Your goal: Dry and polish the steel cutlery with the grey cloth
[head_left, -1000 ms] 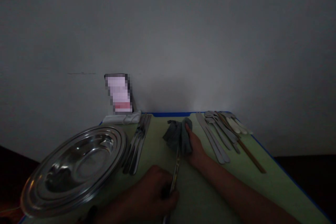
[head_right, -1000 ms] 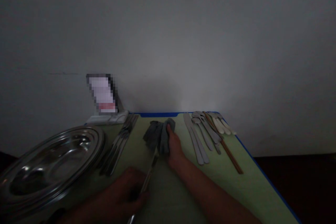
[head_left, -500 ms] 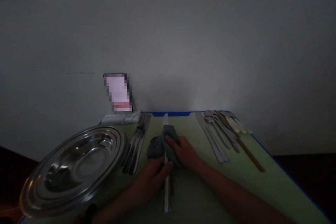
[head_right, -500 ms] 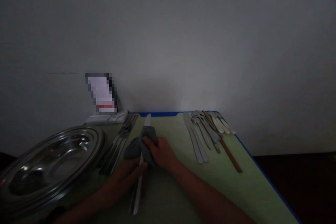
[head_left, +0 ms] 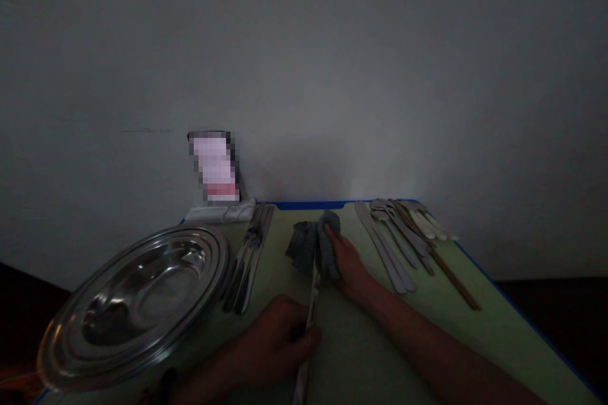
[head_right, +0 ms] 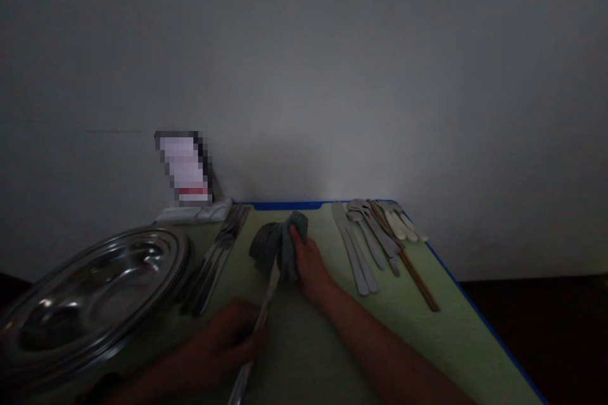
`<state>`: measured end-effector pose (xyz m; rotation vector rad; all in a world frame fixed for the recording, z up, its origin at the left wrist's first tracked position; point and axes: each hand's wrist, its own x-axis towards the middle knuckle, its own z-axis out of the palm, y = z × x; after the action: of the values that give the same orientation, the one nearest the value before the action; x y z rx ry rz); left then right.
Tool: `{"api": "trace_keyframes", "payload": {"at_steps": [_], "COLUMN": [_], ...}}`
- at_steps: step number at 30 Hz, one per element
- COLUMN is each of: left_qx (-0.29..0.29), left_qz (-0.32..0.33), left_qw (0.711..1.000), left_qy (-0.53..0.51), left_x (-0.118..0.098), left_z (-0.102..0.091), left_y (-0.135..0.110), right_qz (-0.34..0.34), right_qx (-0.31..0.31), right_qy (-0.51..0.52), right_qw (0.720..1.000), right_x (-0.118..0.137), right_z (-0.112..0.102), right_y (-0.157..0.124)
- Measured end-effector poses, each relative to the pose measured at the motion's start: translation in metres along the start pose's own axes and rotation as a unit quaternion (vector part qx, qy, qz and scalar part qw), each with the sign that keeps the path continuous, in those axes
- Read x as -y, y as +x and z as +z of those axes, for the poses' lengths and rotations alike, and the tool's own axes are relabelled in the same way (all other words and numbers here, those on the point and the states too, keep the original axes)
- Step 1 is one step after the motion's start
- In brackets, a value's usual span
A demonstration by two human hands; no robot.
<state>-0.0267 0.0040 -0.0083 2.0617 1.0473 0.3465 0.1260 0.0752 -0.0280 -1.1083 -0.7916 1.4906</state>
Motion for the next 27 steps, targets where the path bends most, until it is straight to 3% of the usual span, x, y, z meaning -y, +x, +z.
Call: {"api": "trace_keyframes", "payload": {"at_steps": [4,7,9,12,16,20,22,27], "left_qx": [-0.037,-0.029,-0.024,-0.028,0.012,0.001,-0.018,-0.049], "left_qz": [-0.015,-0.01,-0.017,-0.022,0.004,-0.017,-0.034,-0.05], "left_qw": [0.999,0.997,0.998,0.999,1.0,1.0,0.999,0.996], "left_qy": [-0.031,-0.067,-0.063,-0.029,-0.016,-0.022,-0.029,-0.056], "left_x": [-0.004,-0.006,-0.005,-0.003,-0.002,-0.005,-0.006,-0.009], "left_z": [-0.003,-0.002,-0.001,-0.001,-0.003,-0.003,-0.003,-0.002], "left_y": [0.007,0.009,0.009,0.006,0.003,0.002,0.003,0.007], "right_qz": [-0.092,-0.132,-0.131,-0.096,-0.01,0.034,0.026,-0.073], "right_qx": [0.051,0.098,0.108,0.061,-0.011,-0.009,0.021,0.101], "right_qy": [-0.2,-0.267,-0.264,-0.215,-0.045,0.055,0.036,-0.143], "right_qw": [0.974,0.949,0.95,0.97,0.999,0.998,0.999,0.982], "right_x": [0.001,0.002,0.002,0.001,0.002,0.005,0.006,0.005], "right_z": [0.004,0.007,0.007,0.006,0.003,0.003,0.004,0.002], "right_y": [-0.007,-0.012,-0.013,-0.011,-0.005,-0.002,-0.004,-0.009]}}
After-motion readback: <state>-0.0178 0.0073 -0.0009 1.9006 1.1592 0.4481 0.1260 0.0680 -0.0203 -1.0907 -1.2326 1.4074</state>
